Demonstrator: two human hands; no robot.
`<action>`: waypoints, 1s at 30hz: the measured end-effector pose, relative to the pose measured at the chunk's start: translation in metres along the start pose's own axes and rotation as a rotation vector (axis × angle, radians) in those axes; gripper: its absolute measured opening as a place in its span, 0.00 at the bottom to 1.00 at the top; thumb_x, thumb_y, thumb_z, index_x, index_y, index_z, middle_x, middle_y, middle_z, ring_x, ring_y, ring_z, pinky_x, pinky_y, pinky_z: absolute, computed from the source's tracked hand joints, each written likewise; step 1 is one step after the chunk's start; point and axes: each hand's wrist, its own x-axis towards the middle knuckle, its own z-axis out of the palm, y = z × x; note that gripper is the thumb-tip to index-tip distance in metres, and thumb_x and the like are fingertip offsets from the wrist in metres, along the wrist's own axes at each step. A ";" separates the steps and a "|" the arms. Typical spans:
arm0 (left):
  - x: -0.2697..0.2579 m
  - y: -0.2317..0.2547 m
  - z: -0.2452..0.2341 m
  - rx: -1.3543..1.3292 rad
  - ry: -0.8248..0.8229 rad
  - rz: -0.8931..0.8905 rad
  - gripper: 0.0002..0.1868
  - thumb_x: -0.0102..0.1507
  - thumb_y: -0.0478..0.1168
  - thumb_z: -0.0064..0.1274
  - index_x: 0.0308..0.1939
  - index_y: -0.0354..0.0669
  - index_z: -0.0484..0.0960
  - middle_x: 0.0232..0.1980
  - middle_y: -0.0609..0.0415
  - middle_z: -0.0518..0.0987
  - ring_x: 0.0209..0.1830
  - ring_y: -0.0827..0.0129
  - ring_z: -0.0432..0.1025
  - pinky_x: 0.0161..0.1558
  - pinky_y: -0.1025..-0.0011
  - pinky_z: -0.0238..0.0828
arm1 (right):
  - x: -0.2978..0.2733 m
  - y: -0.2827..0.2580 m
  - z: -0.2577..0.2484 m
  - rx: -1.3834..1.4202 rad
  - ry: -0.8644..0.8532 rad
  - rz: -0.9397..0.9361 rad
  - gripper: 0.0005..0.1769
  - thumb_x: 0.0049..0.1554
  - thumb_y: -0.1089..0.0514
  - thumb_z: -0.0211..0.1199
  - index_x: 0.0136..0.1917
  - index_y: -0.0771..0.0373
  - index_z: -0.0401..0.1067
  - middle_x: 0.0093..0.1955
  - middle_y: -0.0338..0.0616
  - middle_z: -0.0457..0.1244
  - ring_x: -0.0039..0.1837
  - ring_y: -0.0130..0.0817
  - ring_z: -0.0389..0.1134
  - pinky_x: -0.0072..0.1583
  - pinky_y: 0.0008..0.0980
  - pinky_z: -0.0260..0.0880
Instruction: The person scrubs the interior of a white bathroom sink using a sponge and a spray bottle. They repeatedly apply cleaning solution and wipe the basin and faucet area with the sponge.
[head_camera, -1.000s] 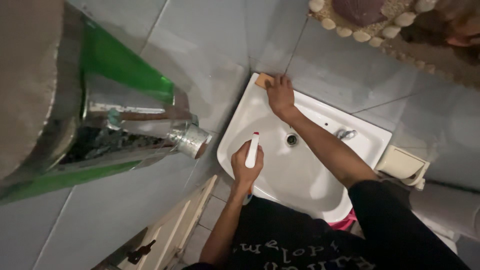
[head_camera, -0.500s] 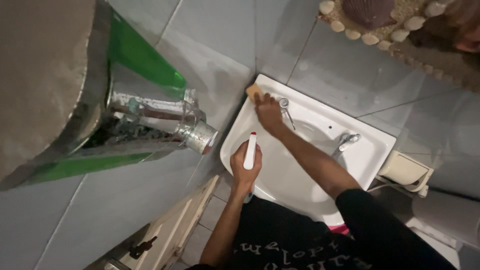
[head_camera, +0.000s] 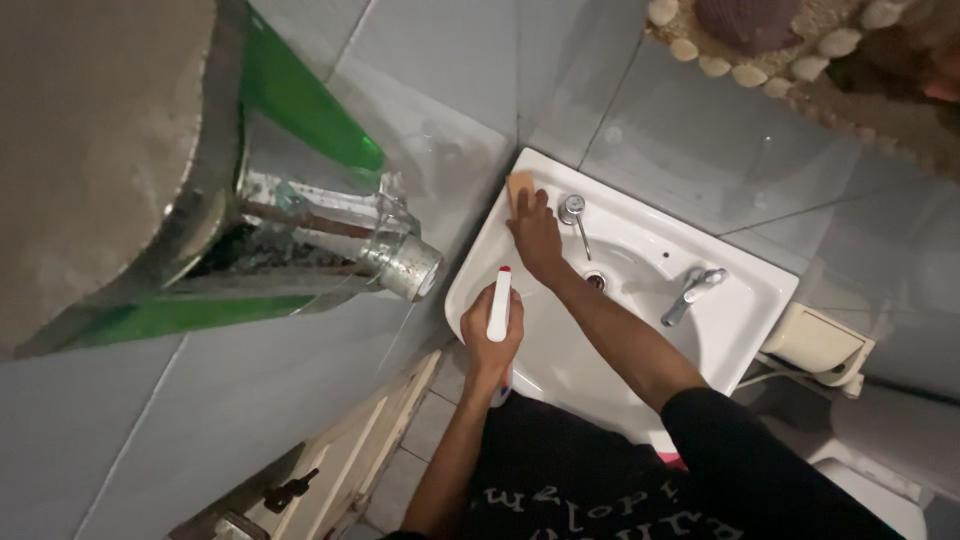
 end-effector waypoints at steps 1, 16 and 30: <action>0.000 0.000 0.001 -0.003 0.004 0.011 0.08 0.62 0.35 0.57 0.43 0.34 0.83 0.32 0.45 0.83 0.30 0.57 0.80 0.36 0.66 0.76 | 0.000 -0.001 -0.004 0.020 0.006 0.004 0.41 0.53 0.55 0.71 0.72 0.71 0.58 0.66 0.74 0.54 0.48 0.62 0.70 0.47 0.48 0.74; -0.003 0.011 0.013 0.016 0.036 0.210 0.42 0.54 0.40 0.76 0.66 0.33 0.68 0.57 0.39 0.73 0.55 0.42 0.71 0.54 0.56 0.69 | -0.039 0.044 0.000 0.432 -0.014 -0.013 0.32 0.60 0.68 0.55 0.76 0.76 0.55 0.67 0.73 0.57 0.67 0.65 0.60 0.67 0.51 0.63; -0.011 -0.006 0.056 -0.055 -0.270 0.145 0.42 0.57 0.39 0.69 0.68 0.28 0.62 0.58 0.36 0.71 0.61 0.42 0.65 0.62 0.52 0.63 | -0.135 -0.001 -0.196 0.979 -0.474 -0.171 0.36 0.47 0.70 0.68 0.68 0.68 0.66 0.80 0.60 0.50 0.81 0.49 0.50 0.77 0.45 0.51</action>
